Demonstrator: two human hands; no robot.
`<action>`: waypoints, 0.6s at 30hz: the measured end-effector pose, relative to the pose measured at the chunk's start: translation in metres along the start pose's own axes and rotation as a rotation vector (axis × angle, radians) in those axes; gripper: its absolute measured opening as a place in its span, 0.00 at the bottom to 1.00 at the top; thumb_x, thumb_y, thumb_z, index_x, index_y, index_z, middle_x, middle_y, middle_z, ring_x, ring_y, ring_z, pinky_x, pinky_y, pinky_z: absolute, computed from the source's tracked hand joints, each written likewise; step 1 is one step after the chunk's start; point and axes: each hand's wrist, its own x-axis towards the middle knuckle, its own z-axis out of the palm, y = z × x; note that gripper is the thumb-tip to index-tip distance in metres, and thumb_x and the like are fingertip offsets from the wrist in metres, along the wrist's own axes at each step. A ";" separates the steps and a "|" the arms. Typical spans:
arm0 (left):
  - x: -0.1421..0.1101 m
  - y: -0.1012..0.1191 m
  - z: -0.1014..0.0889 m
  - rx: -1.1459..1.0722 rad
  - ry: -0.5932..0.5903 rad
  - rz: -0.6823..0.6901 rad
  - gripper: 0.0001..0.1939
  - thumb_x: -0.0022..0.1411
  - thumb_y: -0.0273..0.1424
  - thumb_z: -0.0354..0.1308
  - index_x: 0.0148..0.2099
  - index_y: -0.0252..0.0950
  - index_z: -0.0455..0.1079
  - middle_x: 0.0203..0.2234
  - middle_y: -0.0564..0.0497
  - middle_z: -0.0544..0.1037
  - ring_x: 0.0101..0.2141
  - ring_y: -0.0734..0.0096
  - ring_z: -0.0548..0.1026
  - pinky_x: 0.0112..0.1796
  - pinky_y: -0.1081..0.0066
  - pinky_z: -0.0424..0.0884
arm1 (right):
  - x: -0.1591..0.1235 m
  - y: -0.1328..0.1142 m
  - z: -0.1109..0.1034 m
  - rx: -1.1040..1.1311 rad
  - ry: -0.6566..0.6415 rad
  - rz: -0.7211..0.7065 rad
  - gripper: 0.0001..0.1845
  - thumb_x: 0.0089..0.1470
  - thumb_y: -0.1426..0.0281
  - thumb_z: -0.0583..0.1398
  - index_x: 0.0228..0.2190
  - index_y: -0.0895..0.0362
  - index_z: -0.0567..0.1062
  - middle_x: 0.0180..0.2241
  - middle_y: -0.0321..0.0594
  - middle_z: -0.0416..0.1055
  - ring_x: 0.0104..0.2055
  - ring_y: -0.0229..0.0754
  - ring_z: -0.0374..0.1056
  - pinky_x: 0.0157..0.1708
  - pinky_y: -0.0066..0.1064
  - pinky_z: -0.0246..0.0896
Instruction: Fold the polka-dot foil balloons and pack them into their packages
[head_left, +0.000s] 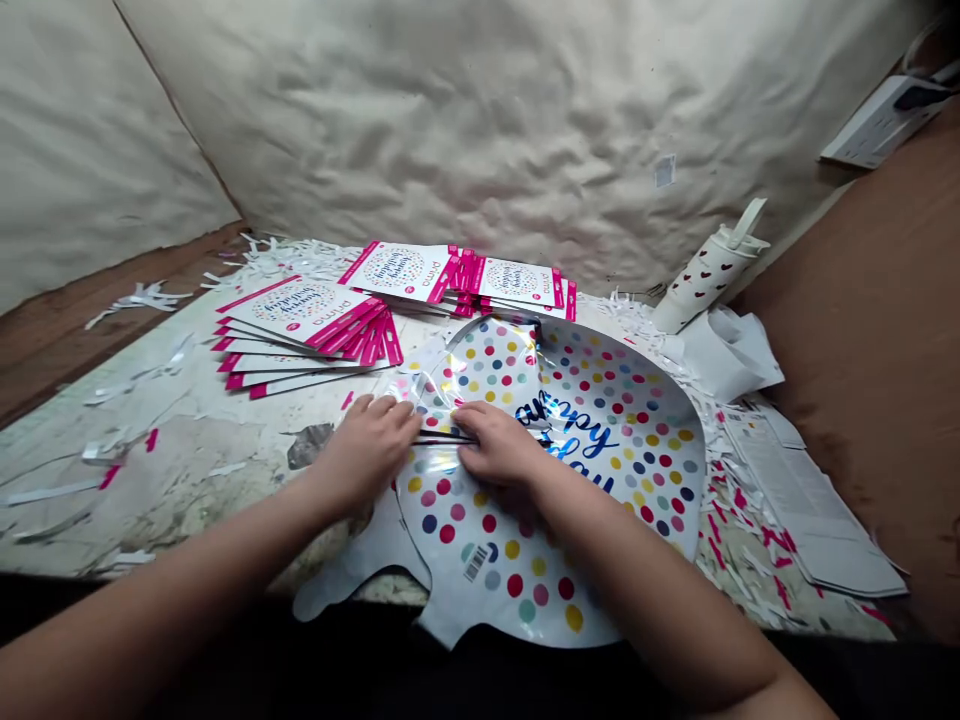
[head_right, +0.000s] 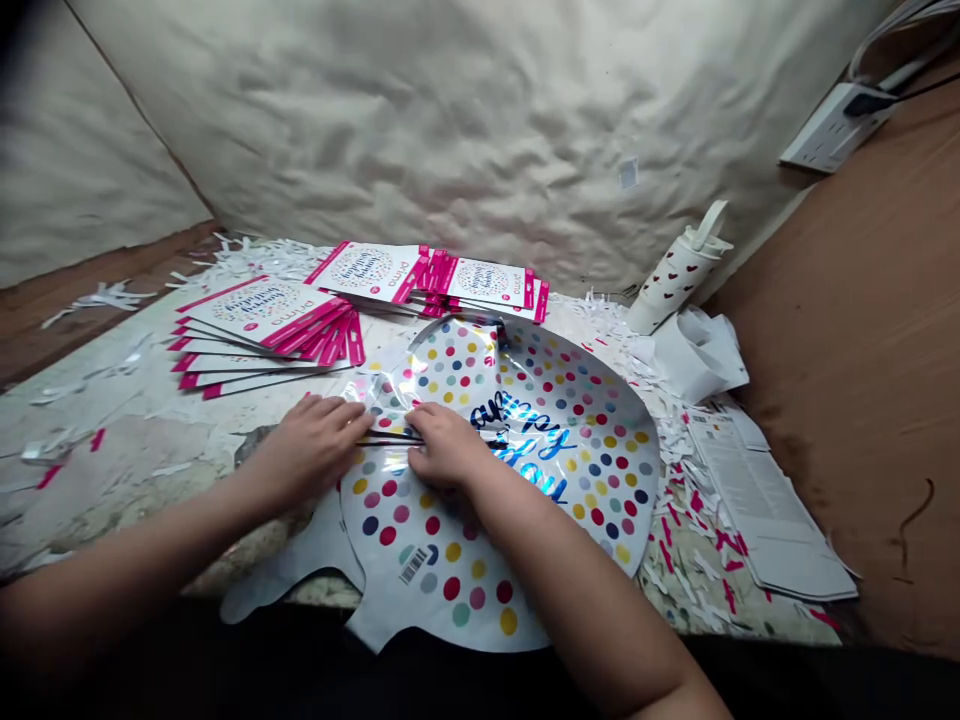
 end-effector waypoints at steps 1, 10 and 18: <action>0.001 -0.009 -0.003 0.047 0.021 0.006 0.11 0.58 0.21 0.47 0.34 0.33 0.71 0.33 0.41 0.75 0.38 0.55 0.71 0.40 0.55 0.65 | 0.004 -0.004 0.005 -0.030 0.039 0.023 0.21 0.47 0.70 0.58 0.45 0.61 0.69 0.48 0.50 0.66 0.50 0.49 0.61 0.49 0.38 0.58; 0.003 0.028 0.006 -0.215 0.011 0.151 0.19 0.61 0.41 0.50 0.47 0.35 0.71 0.46 0.39 0.72 0.45 0.53 0.69 0.46 0.59 0.63 | 0.016 0.005 -0.018 -0.125 0.486 0.175 0.09 0.45 0.79 0.57 0.26 0.56 0.76 0.25 0.37 0.75 0.28 0.40 0.69 0.29 0.28 0.63; 0.006 0.029 0.017 -0.173 -0.283 -0.233 0.46 0.46 0.64 0.47 0.63 0.45 0.53 0.58 0.32 0.59 0.56 0.27 0.54 0.51 0.38 0.41 | -0.081 0.036 -0.208 -0.434 1.552 0.144 0.13 0.45 0.63 0.63 0.29 0.61 0.76 0.27 0.39 0.74 0.32 0.41 0.70 0.32 0.31 0.61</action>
